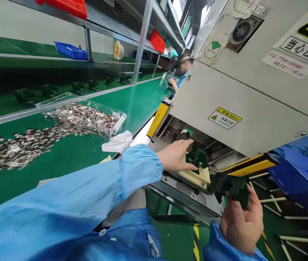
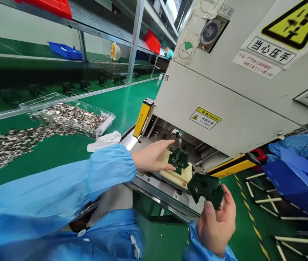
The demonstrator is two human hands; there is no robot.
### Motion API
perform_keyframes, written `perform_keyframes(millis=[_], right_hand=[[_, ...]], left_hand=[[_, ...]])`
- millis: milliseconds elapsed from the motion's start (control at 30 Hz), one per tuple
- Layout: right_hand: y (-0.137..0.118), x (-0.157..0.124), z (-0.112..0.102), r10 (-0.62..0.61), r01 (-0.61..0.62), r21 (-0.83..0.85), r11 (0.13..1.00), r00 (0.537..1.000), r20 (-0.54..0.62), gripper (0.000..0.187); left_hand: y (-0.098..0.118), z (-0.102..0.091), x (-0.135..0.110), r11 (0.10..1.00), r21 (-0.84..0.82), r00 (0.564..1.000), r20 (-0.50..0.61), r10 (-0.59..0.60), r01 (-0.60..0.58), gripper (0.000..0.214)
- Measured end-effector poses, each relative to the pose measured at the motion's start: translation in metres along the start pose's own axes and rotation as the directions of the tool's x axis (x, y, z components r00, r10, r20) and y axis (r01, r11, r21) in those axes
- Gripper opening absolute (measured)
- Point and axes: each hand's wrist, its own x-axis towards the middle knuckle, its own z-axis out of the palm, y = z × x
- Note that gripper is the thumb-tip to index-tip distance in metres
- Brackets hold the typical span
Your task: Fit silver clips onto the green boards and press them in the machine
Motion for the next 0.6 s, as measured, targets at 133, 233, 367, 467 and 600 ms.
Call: perform_keyframes(millis=[133,233,367,467,600], right_hand=[[0.016,0.039,-0.011,0.054,-0.032,-0.194,0.981,0.992,0.111,0.064],[0.024,0.066,0.000,0.114,-0.002,-0.335,0.942,0.942,0.316,0.068],[0.025,0.090,0.027,0.196,0.071,-0.382,0.921,0.765,0.614,0.060],[0.024,0.094,0.042,0.212,0.154,-0.415,0.897,0.674,0.708,0.059],[0.021,0.085,0.040,0.203,0.263,-0.516,0.815,0.705,0.680,0.068]], left_hand=[[0.002,0.020,0.035,0.989,-0.123,0.996,0.005,-0.084,0.084,0.089],[0.001,-0.003,0.011,0.959,-0.272,0.989,-0.101,-0.108,0.077,0.077],[-0.008,-0.054,-0.069,0.909,-0.351,0.969,-0.021,-0.247,0.224,0.059],[-0.026,-0.075,-0.128,0.836,-0.315,0.892,0.103,-0.440,0.449,0.058],[-0.056,-0.067,-0.163,0.760,-0.316,0.823,0.200,-0.532,0.568,0.060]])
